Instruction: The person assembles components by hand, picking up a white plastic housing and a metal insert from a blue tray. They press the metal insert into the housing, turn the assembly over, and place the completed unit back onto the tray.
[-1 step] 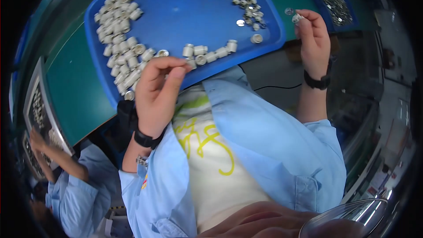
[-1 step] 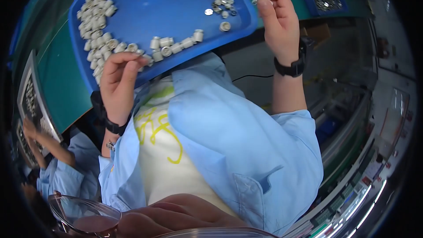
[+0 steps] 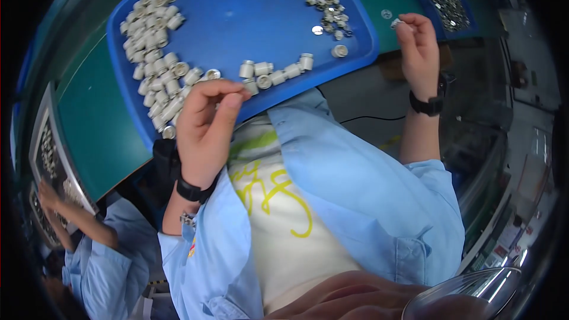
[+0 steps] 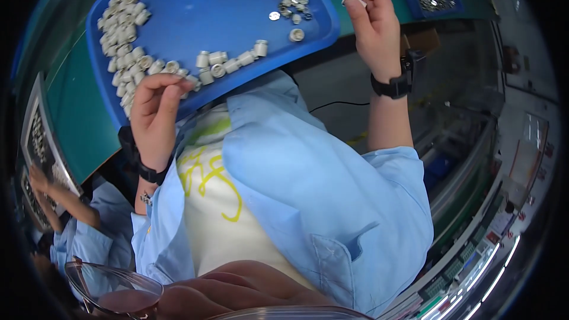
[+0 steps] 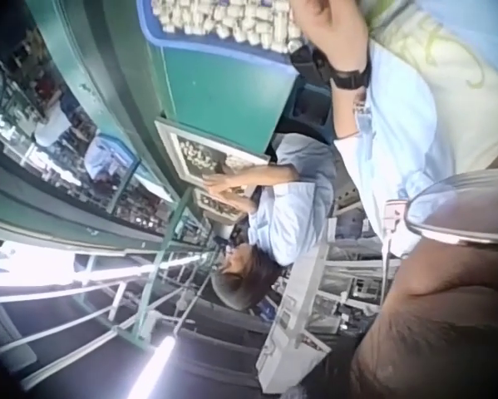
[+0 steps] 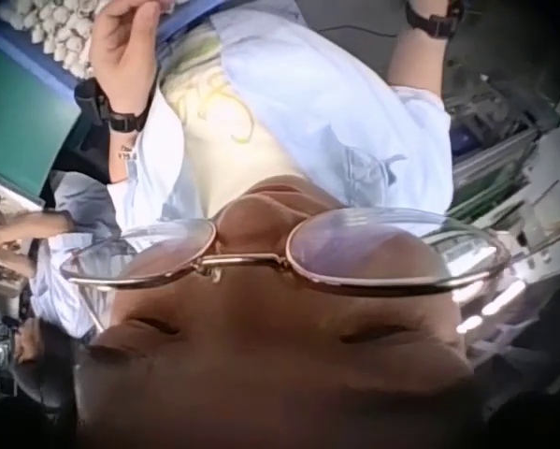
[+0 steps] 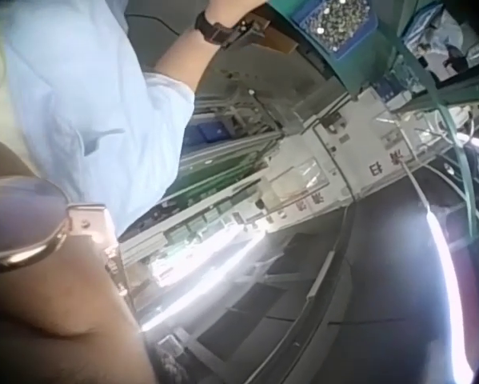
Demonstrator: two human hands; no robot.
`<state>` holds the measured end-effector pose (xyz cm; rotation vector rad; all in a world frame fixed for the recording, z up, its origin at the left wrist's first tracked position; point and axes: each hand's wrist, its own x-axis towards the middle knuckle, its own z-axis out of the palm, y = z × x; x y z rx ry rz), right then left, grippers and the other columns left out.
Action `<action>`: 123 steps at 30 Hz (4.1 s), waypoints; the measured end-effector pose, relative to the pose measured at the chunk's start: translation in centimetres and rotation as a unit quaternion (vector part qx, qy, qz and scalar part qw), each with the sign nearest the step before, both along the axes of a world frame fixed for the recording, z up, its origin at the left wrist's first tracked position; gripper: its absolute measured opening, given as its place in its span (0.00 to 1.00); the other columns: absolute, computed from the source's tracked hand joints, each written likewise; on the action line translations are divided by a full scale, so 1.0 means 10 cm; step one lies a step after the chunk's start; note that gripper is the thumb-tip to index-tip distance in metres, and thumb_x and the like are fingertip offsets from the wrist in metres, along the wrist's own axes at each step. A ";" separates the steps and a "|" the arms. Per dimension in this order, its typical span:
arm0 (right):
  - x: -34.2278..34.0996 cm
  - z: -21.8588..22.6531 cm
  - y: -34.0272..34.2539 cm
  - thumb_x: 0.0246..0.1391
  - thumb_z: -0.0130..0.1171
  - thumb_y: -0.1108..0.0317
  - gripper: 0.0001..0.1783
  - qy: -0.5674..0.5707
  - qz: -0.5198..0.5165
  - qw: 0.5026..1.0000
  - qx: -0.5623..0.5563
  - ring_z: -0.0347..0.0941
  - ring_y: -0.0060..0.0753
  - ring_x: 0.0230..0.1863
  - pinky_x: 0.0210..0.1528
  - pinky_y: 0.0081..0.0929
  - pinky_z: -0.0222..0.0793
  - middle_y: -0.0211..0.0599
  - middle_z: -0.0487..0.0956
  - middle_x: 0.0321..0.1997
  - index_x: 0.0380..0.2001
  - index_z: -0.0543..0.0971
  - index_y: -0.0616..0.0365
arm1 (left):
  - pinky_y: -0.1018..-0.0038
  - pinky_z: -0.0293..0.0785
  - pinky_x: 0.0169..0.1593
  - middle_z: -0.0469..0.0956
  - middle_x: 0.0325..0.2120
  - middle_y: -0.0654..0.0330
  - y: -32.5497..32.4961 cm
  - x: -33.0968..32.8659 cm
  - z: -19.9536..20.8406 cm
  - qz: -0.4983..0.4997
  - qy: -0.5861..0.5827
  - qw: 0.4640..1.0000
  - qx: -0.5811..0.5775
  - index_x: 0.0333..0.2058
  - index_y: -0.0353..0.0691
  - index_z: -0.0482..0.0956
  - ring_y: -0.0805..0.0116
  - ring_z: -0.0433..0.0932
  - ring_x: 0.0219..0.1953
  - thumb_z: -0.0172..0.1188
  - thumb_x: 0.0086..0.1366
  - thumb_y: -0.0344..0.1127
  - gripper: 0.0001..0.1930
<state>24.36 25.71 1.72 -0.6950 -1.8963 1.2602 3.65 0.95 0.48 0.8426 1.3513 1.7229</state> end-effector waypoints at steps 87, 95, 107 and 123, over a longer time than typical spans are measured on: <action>-0.56 0.24 -0.76 0.58 0.25 0.48 0.22 0.266 0.321 0.757 -0.503 0.49 0.20 0.17 0.20 0.18 0.48 0.23 0.54 0.16 0.32 0.63 0.52 | 0.84 0.65 0.38 0.72 0.28 0.63 0.01 -0.09 -0.30 -0.024 0.111 0.992 -0.057 0.36 0.34 0.70 0.78 0.70 0.32 0.47 0.62 0.30 0.07; -0.90 0.38 -0.90 0.59 0.26 0.50 0.22 0.265 0.202 0.798 -0.502 0.52 0.23 0.22 0.26 0.20 0.52 0.26 0.57 0.19 0.30 0.66 0.53 | 0.84 0.65 0.38 0.71 0.30 0.62 0.02 -0.06 -0.13 -0.052 0.044 0.997 -0.027 0.36 0.33 0.70 0.78 0.71 0.32 0.46 0.62 0.29 0.07; -1.08 0.31 -1.09 0.59 0.30 0.52 0.18 0.201 0.201 0.880 -0.381 0.57 0.26 0.25 0.33 0.26 0.57 0.31 0.60 0.21 0.39 0.60 0.55 | 0.83 0.66 0.38 0.71 0.30 0.62 -0.02 -0.08 0.08 -0.050 0.044 0.998 0.008 0.36 0.33 0.70 0.77 0.72 0.33 0.47 0.62 0.29 0.07; -1.11 0.25 -1.18 0.58 0.35 0.51 0.20 0.173 0.226 0.925 -0.252 0.57 0.26 0.27 0.35 0.25 0.58 0.33 0.61 0.24 0.42 0.57 0.55 | 0.83 0.67 0.37 0.72 0.29 0.61 -0.03 -0.08 0.15 -0.041 0.048 0.998 0.030 0.36 0.32 0.71 0.77 0.73 0.32 0.47 0.61 0.28 0.07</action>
